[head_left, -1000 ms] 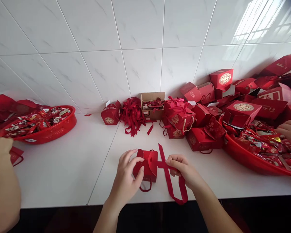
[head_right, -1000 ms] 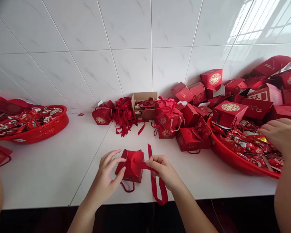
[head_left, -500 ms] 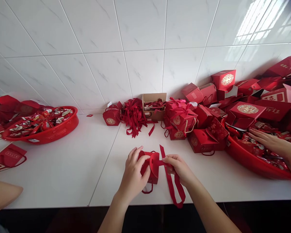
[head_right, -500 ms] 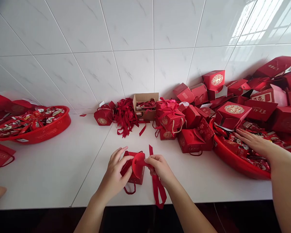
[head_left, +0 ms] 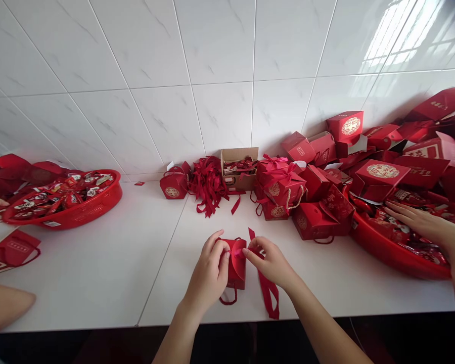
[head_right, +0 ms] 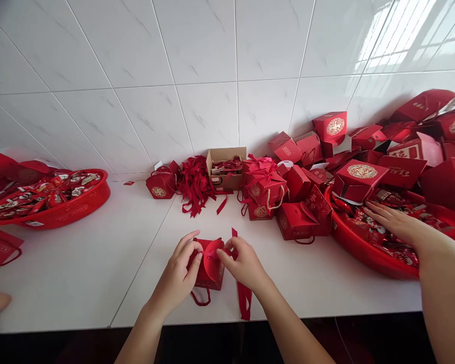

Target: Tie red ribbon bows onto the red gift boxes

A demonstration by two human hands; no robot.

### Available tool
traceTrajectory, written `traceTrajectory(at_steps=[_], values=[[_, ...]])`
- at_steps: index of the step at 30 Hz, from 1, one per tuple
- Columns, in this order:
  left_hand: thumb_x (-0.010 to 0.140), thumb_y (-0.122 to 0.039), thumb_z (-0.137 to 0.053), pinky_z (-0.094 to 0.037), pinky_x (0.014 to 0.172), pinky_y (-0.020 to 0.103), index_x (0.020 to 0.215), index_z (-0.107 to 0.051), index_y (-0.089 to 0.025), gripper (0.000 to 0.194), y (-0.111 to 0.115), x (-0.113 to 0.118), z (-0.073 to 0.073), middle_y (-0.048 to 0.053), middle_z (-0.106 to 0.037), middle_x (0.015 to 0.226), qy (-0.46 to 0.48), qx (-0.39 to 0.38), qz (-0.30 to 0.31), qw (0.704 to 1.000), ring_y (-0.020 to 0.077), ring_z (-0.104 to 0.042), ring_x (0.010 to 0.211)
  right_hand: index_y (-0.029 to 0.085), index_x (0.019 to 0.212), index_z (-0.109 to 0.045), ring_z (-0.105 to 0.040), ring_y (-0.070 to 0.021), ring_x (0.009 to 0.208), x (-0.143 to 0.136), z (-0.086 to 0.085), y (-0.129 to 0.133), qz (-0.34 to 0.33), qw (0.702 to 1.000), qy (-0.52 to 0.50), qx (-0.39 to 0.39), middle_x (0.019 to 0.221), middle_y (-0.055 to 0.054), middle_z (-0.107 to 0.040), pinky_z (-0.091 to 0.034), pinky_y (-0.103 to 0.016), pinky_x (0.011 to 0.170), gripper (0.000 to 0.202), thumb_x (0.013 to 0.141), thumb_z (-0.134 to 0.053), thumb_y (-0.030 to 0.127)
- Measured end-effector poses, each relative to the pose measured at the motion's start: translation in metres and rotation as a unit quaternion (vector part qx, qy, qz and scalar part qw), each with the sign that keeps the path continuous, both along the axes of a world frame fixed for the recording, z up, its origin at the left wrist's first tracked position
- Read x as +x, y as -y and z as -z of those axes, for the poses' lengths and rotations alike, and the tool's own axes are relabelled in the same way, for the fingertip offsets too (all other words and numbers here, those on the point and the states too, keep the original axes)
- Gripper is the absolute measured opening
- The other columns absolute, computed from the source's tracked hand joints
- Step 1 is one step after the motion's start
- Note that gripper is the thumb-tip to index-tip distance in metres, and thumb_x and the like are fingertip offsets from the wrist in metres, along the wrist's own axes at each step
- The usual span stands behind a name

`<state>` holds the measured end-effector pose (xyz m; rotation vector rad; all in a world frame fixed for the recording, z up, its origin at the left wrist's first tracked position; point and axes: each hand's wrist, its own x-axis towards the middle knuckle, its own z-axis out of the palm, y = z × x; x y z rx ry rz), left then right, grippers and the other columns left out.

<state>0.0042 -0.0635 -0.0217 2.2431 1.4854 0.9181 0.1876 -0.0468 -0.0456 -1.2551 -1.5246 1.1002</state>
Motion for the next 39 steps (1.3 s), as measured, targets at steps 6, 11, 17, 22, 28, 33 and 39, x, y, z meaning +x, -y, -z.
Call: traceTrajectory(at_steps=[6,11,17,22,28,33,39], values=[[0.096,-0.019,-0.033,-0.051,0.094,0.039,0.09,-0.048,-0.022,0.016,-0.005,0.001,0.0,0.01,-0.057,0.118,0.042,0.002,0.003,0.999,0.0229,-0.052,0.123,0.025,0.12,-0.057,-0.046,-0.0233,0.123,-0.007,-0.009,-0.006,-0.079,0.965,0.12,0.22,0.128,-0.009,-0.054,-0.035,-0.046,0.105,0.028,0.094,-0.047,0.028],[0.096,-0.021,-0.036,-0.052,0.092,0.038,0.091,-0.048,-0.022,0.013,-0.005,0.002,0.001,0.009,-0.058,0.116,0.107,0.013,-0.021,0.994,0.0219,-0.052,0.122,0.023,0.098,-0.066,-0.054,-0.0226,0.114,-0.019,-0.018,-0.011,-0.119,0.969,0.105,0.191,0.117,-0.009,-0.06,-0.04,-0.044,0.099,0.018,0.093,-0.049,0.023],[0.089,-0.028,-0.052,-0.048,0.098,0.044,0.121,-0.046,-0.025,0.033,0.011,-0.013,0.002,0.009,-0.057,0.124,0.068,-0.017,-0.035,0.997,0.0241,-0.054,0.119,0.021,0.085,-0.063,-0.061,-0.0188,0.095,-0.009,-0.047,-0.006,-0.079,0.975,-0.007,0.206,0.1,-0.007,-0.065,-0.048,-0.035,0.087,0.015,0.092,-0.051,0.025],[0.09,-0.031,-0.05,-0.056,0.086,0.037,0.108,-0.056,-0.023,0.021,0.021,-0.023,0.011,0.007,-0.063,0.109,0.087,-0.057,-0.065,0.993,0.0214,-0.063,0.101,0.022,0.087,-0.063,-0.062,-0.0221,0.095,0.018,-0.091,0.021,0.009,0.955,-0.09,0.281,0.096,-0.007,-0.065,-0.049,-0.038,0.083,0.012,0.092,-0.053,0.024],[0.086,-0.045,-0.055,-0.059,0.07,0.028,0.098,-0.06,-0.02,0.028,0.023,-0.022,0.014,0.008,-0.067,0.102,0.235,-0.124,-0.135,0.955,0.0219,-0.066,0.096,0.026,0.081,-0.059,-0.062,-0.0221,0.082,0.037,-0.119,0.046,0.095,0.875,-0.177,0.441,0.073,-0.003,-0.06,-0.05,-0.041,0.082,0.018,0.093,-0.049,0.037],[0.085,-0.051,-0.054,-0.056,0.065,0.026,0.104,-0.06,-0.019,0.037,0.026,-0.022,0.019,0.01,-0.069,0.104,0.295,-0.151,-0.143,0.933,0.0241,-0.067,0.095,0.021,0.073,-0.054,-0.057,-0.0242,0.11,0.007,-0.099,0.021,-0.05,0.974,-0.032,0.22,0.115,-0.009,-0.06,-0.046,-0.039,0.09,0.026,0.095,-0.043,0.03],[0.086,-0.052,-0.053,-0.054,0.063,0.028,0.114,-0.055,-0.019,0.043,0.027,-0.023,0.031,0.008,-0.069,0.094,0.314,-0.159,-0.149,0.924,0.0203,-0.067,0.077,0.019,0.062,-0.053,-0.043,-0.027,0.129,-0.033,-0.051,-0.012,-0.198,0.955,0.193,0.11,0.115,-0.012,-0.063,-0.036,-0.046,0.101,0.028,0.089,-0.045,0.017]])
